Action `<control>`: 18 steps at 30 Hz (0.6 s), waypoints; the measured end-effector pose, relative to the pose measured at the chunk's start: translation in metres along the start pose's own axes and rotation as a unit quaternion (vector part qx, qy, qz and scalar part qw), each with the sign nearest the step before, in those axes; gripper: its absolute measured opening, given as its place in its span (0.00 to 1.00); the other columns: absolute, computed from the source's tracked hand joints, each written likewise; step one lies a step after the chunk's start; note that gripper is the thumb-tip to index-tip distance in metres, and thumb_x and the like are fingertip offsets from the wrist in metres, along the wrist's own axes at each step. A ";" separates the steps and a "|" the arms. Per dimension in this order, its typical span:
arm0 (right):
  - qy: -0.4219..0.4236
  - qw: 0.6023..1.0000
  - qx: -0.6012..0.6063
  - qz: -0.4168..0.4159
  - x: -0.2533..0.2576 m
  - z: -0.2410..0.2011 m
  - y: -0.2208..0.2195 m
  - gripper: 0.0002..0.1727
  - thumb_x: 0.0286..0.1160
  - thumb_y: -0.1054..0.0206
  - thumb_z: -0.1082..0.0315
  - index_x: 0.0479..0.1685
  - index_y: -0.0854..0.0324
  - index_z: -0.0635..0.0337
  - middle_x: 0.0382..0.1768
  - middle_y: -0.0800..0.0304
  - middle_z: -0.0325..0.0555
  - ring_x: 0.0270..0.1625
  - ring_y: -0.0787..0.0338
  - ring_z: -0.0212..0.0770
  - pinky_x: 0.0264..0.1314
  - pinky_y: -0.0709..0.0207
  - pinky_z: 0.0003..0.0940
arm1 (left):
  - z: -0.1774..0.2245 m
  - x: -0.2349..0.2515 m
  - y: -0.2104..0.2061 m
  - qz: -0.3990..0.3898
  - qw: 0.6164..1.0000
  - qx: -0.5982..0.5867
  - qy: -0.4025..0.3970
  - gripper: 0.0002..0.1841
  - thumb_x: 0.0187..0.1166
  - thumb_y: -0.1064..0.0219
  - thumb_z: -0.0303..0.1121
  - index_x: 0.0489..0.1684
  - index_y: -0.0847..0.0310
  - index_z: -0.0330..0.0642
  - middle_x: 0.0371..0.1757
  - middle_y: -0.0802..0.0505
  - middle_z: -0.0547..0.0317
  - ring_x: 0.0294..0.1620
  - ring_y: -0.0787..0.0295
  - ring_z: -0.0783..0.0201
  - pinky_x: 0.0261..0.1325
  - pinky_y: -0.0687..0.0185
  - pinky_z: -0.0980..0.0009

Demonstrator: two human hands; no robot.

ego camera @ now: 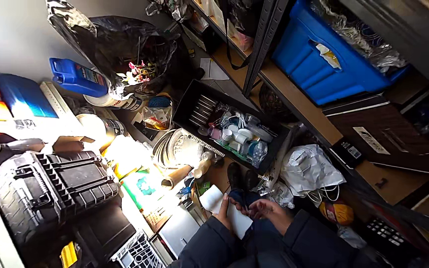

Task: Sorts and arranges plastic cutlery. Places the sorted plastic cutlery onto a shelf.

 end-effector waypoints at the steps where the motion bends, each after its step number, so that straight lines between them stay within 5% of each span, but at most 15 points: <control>1: -0.025 0.998 -0.002 0.051 0.010 0.014 0.023 0.28 0.85 0.41 0.47 0.61 0.16 0.65 0.50 0.06 0.51 0.50 0.06 0.44 0.57 0.13 0.45 | -0.010 0.011 0.001 0.027 0.999 -0.009 0.020 0.26 0.96 0.68 0.44 0.37 0.28 0.39 0.23 0.13 0.54 0.26 0.11 0.54 0.42 0.10 0.52; 4: -0.106 0.980 -0.039 0.164 0.040 0.065 0.086 0.26 0.84 0.34 0.51 0.63 0.17 0.67 0.48 0.06 0.55 0.48 0.06 0.46 0.56 0.14 0.46 | -0.037 0.052 0.000 0.093 0.995 -0.033 0.023 0.25 0.97 0.61 0.45 0.38 0.27 0.35 0.23 0.14 0.53 0.25 0.12 0.55 0.39 0.09 0.54; 10: -0.198 0.940 -0.240 0.142 0.140 0.108 0.168 0.29 0.80 0.31 0.46 0.64 0.16 0.63 0.53 0.07 0.58 0.55 0.07 0.52 0.67 0.19 0.55 | -0.058 0.181 0.012 0.186 0.975 -0.079 -0.093 0.23 0.96 0.54 0.42 0.40 0.22 0.30 0.24 0.12 0.52 0.23 0.11 0.58 0.34 0.08 0.59; 14: -0.154 0.926 -0.315 0.140 0.256 0.080 0.184 0.28 0.83 0.35 0.45 0.68 0.17 0.60 0.61 0.09 0.54 0.65 0.10 0.51 0.73 0.21 0.57 | -0.066 0.265 0.052 0.215 0.958 -0.062 -0.178 0.22 0.96 0.54 0.38 0.39 0.20 0.30 0.25 0.11 0.53 0.24 0.10 0.59 0.37 0.06 0.60; 18: -0.022 0.892 -0.392 0.223 0.412 0.045 0.202 0.27 0.82 0.34 0.45 0.64 0.15 0.60 0.56 0.08 0.58 0.59 0.08 0.58 0.65 0.18 0.66 | -0.055 0.332 0.074 0.225 0.938 -0.066 -0.256 0.20 0.94 0.56 0.33 0.38 0.20 0.32 0.24 0.11 0.56 0.26 0.09 0.61 0.38 0.06 0.61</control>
Point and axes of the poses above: each hand's wrist, its own x-axis towards the middle knuckle, its own y-axis out of the back of the hand, z = x × y, the point moved 8 cm from there along x, towards the middle knuckle
